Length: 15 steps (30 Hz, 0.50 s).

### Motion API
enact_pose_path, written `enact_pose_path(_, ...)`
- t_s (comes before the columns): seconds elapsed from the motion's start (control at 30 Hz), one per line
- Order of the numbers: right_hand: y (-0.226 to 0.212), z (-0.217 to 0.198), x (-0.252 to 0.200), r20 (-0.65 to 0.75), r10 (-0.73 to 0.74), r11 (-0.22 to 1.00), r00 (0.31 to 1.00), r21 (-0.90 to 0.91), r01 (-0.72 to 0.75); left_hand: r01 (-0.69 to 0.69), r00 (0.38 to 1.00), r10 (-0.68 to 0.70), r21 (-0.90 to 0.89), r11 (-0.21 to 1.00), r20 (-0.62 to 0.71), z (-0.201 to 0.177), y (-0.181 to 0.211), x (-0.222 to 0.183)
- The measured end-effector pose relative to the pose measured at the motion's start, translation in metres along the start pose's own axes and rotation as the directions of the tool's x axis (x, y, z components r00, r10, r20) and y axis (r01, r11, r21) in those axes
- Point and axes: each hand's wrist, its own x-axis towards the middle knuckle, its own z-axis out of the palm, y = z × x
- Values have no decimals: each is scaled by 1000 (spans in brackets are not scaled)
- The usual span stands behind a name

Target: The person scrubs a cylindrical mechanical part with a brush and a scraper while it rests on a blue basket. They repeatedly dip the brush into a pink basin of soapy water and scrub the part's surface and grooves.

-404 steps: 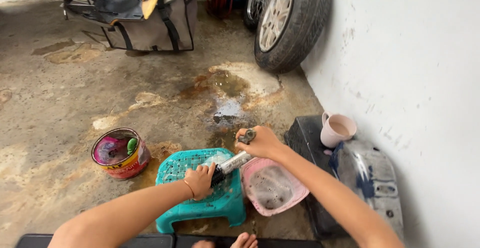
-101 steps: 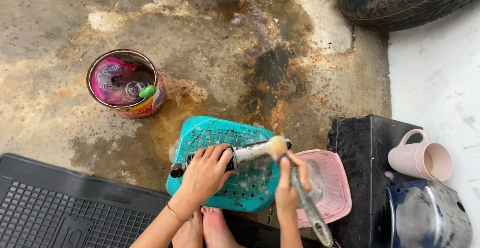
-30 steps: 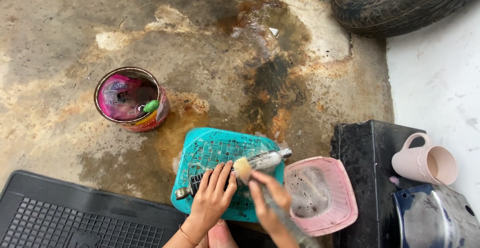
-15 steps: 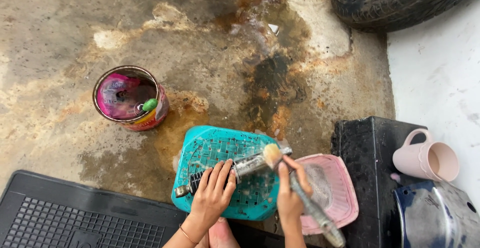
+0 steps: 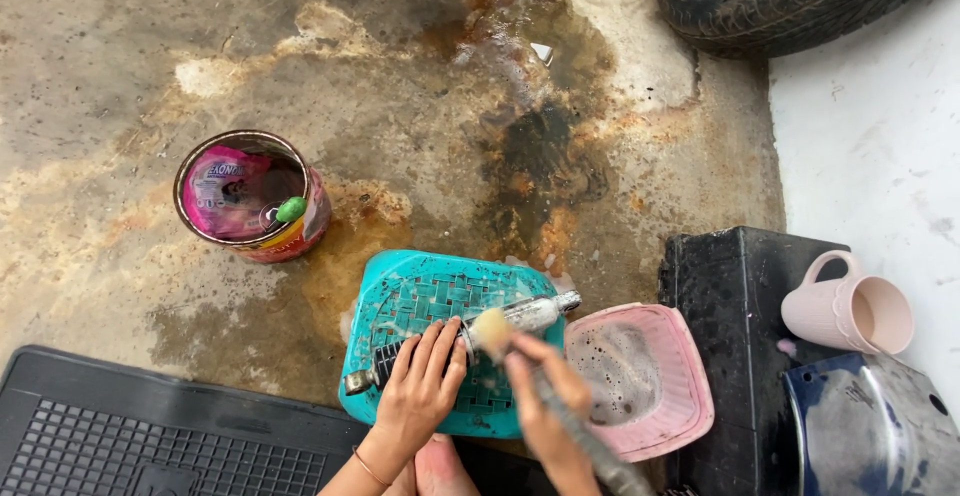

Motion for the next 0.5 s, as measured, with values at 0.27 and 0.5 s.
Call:
enact_pose_path(0.27,-36,0,1,-12,111,992,994,59,-110,0,1000,0,-10,1000,3,-3,-2,1)
enact_pose_path(0.5,11,-1,5,-361,264,961,894,24,-275,14,1000,-14,2,1000,-4,-2,-2,1)
